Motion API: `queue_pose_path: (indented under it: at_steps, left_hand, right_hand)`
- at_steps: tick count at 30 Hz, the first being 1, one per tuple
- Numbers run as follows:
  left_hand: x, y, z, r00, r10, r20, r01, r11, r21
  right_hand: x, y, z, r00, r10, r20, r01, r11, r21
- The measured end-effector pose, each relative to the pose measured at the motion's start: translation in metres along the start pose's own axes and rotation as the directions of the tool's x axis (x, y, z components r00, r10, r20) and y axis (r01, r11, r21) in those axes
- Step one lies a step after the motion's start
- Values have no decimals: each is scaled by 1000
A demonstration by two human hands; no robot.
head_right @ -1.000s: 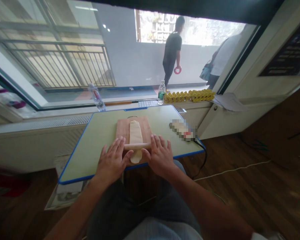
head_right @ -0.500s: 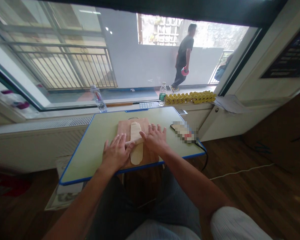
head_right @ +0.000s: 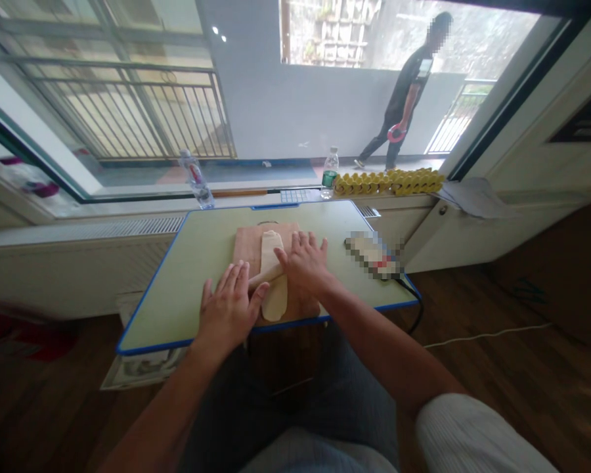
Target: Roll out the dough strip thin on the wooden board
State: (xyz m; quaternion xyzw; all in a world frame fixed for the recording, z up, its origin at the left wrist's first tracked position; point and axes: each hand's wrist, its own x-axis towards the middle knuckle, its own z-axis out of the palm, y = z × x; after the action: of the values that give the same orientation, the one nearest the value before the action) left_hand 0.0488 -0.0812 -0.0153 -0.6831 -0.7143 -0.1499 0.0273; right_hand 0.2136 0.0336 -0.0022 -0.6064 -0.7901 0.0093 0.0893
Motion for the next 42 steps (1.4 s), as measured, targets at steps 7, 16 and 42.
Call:
queue_pose_path:
  at_steps: [7, 16, 42]
  left_hand:
    - [23, -14, -1, 1000, -20, 21, 19, 999, 38]
    - [-15, 10, -6, 999, 44, 22, -45, 999, 30]
    - [18, -4, -2, 999, -28, 30, 27, 999, 33]
  right_hand:
    - [34, -15, -2, 999, -42, 35, 40, 998, 54]
    - [-22, 10, 3, 998, -49, -27, 50, 999, 14]
    - [1, 6, 1, 987, -161, 5, 161, 986, 49]
